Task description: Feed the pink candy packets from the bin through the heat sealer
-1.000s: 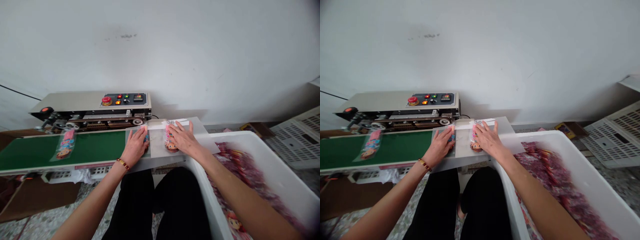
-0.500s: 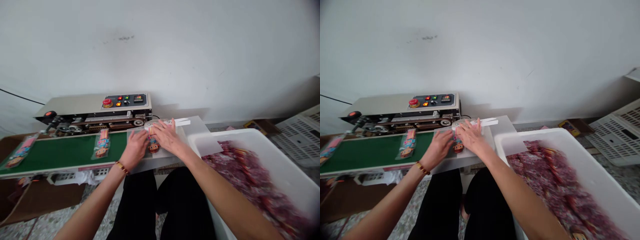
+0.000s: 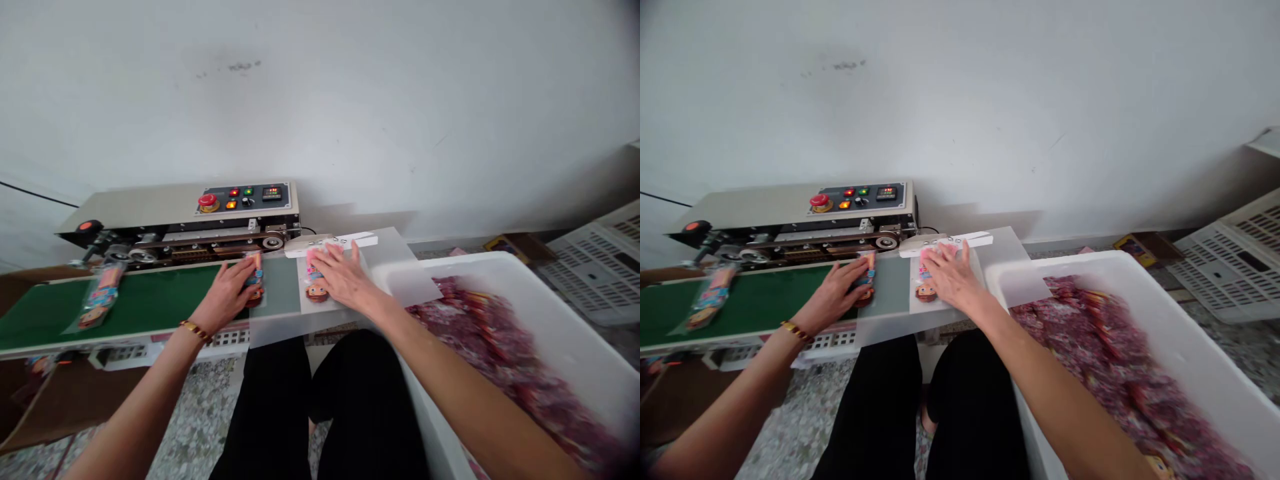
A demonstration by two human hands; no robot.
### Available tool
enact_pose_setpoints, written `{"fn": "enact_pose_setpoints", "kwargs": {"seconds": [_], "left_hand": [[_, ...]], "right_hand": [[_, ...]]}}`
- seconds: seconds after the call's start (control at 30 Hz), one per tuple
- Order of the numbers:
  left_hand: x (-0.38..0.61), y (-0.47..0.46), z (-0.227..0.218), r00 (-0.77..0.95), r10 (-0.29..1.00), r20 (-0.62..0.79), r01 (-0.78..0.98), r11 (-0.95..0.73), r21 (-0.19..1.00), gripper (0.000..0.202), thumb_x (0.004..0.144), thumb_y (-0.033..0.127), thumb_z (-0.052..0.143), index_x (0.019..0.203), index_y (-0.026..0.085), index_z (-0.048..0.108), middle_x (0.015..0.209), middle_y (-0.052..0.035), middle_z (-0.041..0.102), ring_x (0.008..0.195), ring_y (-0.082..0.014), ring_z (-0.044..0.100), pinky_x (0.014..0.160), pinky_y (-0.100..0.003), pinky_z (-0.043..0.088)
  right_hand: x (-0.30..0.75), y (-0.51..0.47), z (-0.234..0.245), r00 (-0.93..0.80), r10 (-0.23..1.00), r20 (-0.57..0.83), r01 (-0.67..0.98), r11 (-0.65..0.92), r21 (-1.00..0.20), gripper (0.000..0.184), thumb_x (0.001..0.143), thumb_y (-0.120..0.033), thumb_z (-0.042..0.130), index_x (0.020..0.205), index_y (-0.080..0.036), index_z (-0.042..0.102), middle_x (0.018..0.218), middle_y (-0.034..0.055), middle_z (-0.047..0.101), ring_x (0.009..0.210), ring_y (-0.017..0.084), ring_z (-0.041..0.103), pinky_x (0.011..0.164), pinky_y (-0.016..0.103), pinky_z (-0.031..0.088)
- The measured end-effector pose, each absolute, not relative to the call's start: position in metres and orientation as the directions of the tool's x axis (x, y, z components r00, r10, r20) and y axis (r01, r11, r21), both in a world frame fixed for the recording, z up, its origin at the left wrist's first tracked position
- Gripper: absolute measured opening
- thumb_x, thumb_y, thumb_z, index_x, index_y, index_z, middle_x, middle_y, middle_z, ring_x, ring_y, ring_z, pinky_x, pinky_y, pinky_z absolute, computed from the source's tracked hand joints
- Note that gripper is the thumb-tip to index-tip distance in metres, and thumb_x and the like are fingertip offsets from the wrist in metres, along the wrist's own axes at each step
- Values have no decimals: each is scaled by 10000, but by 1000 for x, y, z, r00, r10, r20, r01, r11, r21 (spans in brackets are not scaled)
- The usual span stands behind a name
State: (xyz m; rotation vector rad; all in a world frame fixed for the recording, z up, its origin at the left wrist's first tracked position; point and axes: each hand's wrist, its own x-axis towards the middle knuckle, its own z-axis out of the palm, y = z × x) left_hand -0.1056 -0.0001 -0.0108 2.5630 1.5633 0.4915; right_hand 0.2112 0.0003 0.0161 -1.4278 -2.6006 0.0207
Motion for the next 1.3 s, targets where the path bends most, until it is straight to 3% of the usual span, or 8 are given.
{"fn": "enact_pose_setpoints", "kwargs": {"seconds": [0.1,0.2,0.43,0.7,0.87,0.97,1.1,1.3], "left_hand": [[-110,-5,-3,310,900,308,904,-379,199,389,996,316,456,1352,232,588,1420,-153,626,1337,-315,579,1220,-694,199],[-73,-7,4,361,869,338,854,-454,255,376,1011,295,423,1336,210,594,1355,-137,674,1297,-262,612,1231,-592,291],[11,-2,-5,503,831,237,774,-556,303,501,969,209,441,1465,154,485,1562,-157,482,1474,-283,425,1239,-572,303],[-83,-1,-14,450,877,169,811,-481,334,500,1010,335,417,1481,171,455,1596,-145,439,1507,-276,377,1249,-562,287],[-123,-9,-2,360,899,248,890,-411,199,388,1030,329,422,1377,193,529,1515,-141,543,1414,-304,509,1229,-660,239],[-93,-10,7,382,868,318,868,-455,200,338,1034,304,415,1310,192,575,1429,-129,624,1361,-267,566,1260,-594,238],[-26,-4,7,549,801,238,758,-597,263,439,1009,192,345,1408,165,525,1534,-139,522,1458,-238,456,1271,-536,256],[8,-13,-9,449,867,217,847,-490,207,495,972,126,339,1432,169,516,1595,-156,436,1524,-284,341,1253,-611,225]], "right_hand": [[187,6,14,-551,819,160,812,571,-123,414,1052,-354,421,1423,-250,573,1509,67,567,1449,333,402,1217,725,92],[177,6,17,-552,813,182,800,579,-158,431,1054,-369,417,1437,-232,561,1517,78,558,1452,338,401,1220,726,72],[226,-3,31,-403,904,141,899,420,-123,394,1050,-294,375,1360,-258,615,1521,87,551,1472,357,376,1146,812,77],[222,-3,17,-448,891,81,879,455,-144,457,1055,-326,364,1479,-237,509,1592,79,466,1500,339,332,1183,782,82],[179,8,12,-536,837,112,814,548,-195,450,1048,-343,406,1476,-256,515,1579,71,486,1491,332,346,1201,759,63],[165,10,15,-550,825,131,795,565,-218,434,1052,-337,401,1462,-268,529,1567,62,503,1496,311,344,1208,745,62],[180,4,25,-513,848,134,821,530,-212,427,1043,-286,399,1439,-254,557,1539,81,535,1483,312,372,1199,750,73],[249,-23,31,-398,909,120,893,414,-175,391,1027,-259,388,1302,-247,665,1485,105,587,1464,353,392,1163,766,133]]}}
